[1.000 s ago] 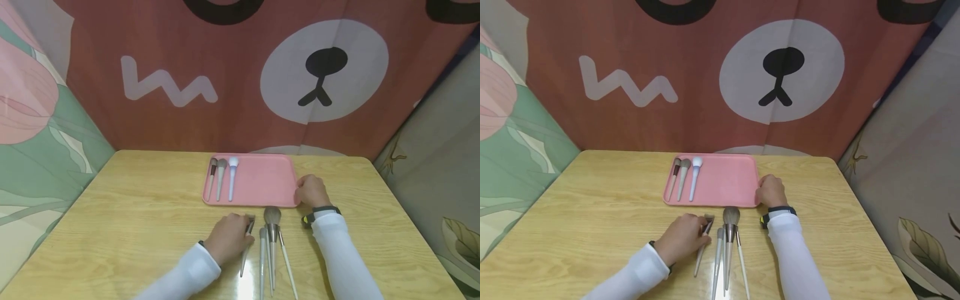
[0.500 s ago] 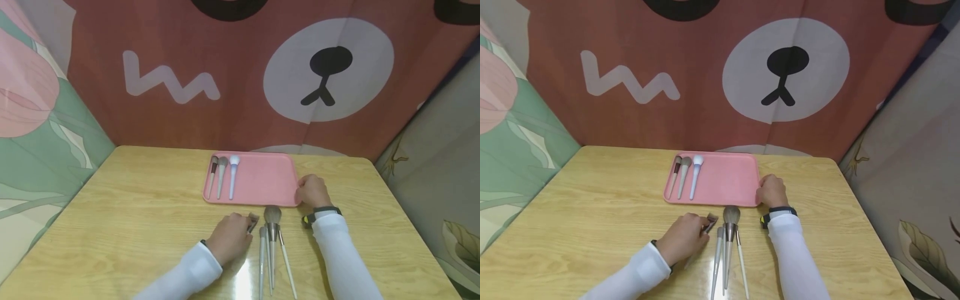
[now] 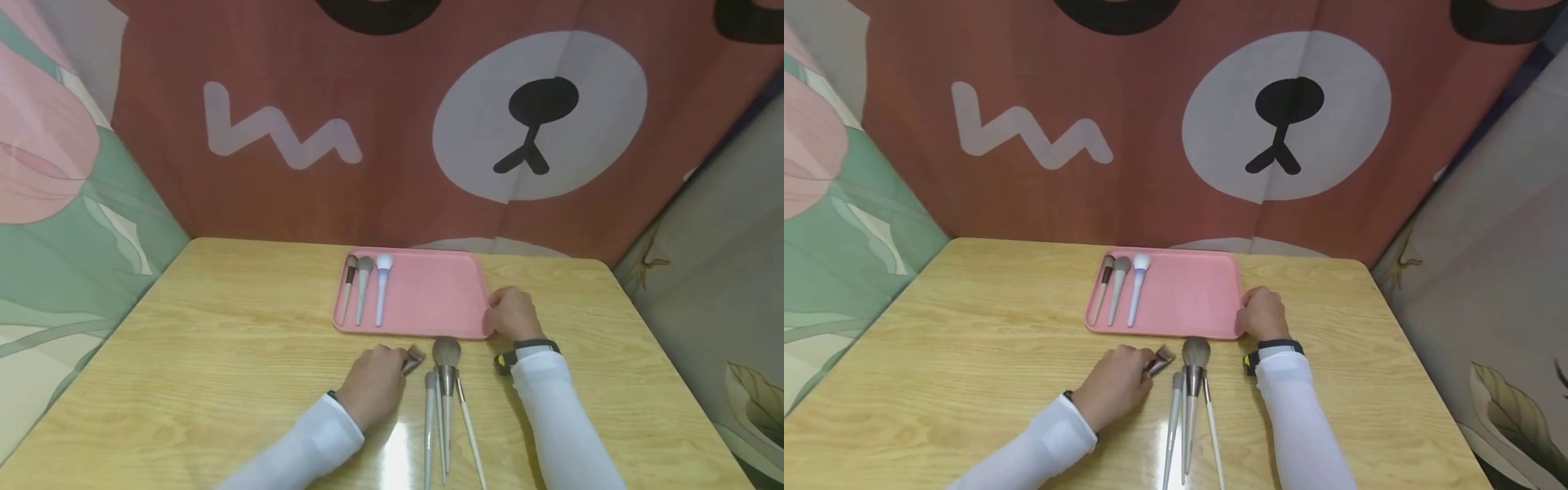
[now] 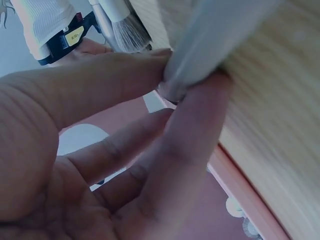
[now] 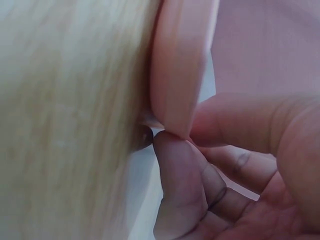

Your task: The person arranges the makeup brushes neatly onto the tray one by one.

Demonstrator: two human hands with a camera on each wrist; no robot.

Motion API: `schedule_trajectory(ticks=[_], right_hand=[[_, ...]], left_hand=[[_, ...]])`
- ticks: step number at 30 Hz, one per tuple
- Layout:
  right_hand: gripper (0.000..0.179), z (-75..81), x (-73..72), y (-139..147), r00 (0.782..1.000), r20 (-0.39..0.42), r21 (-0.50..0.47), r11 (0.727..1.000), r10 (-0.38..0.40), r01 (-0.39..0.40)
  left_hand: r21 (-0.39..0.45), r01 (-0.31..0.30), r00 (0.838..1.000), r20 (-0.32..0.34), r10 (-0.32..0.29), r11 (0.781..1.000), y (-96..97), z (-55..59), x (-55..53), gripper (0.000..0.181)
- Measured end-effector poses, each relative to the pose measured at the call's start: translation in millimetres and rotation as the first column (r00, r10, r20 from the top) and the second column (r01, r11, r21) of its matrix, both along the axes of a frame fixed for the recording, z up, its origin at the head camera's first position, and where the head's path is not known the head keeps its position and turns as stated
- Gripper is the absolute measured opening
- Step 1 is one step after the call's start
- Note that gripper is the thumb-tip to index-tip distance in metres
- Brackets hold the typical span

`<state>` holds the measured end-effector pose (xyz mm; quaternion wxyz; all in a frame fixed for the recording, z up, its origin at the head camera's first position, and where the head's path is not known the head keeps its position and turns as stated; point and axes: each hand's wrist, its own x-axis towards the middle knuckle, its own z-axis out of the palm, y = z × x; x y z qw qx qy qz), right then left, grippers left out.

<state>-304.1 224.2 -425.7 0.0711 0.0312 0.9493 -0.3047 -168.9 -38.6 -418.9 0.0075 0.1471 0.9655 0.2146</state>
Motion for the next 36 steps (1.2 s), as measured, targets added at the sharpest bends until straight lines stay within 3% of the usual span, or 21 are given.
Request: schedule_trajectory(ticks=[3, 13, 29, 36], right_hand=[[0.034, -0.8, 0.2, -1.4, 1.000, -0.004, 0.003, 1.000, -0.004, 0.004], [0.037, 4.9, -1.9, -4.1, 1.000, -0.005, 0.001, 1.000, -0.007, 0.007], [0.038, 2.4, -0.3, -1.3, 1.000, 0.007, 0.019, 1.000, -0.014, 0.014], [0.039, 3.8, 1.2, -1.9, 1.000, 0.019, 0.004, 1.000, -0.009, 0.009]], left_hand=[[0.000, -0.005, 1.000, 0.001, 0.005, 1.000, -0.4, -0.1, -0.1, 0.003], [-0.006, 0.004, 0.999, -0.037, -0.005, 1.000, -1.3, 2.3, -1.9, 0.009], [-0.085, -0.008, 0.997, -0.076, 0.002, 0.996, -0.1, 0.6, -2.7, 0.007], [-0.060, -0.008, 0.999, -0.039, 0.006, 0.998, -3.1, 0.5, -3.5, 0.010]])
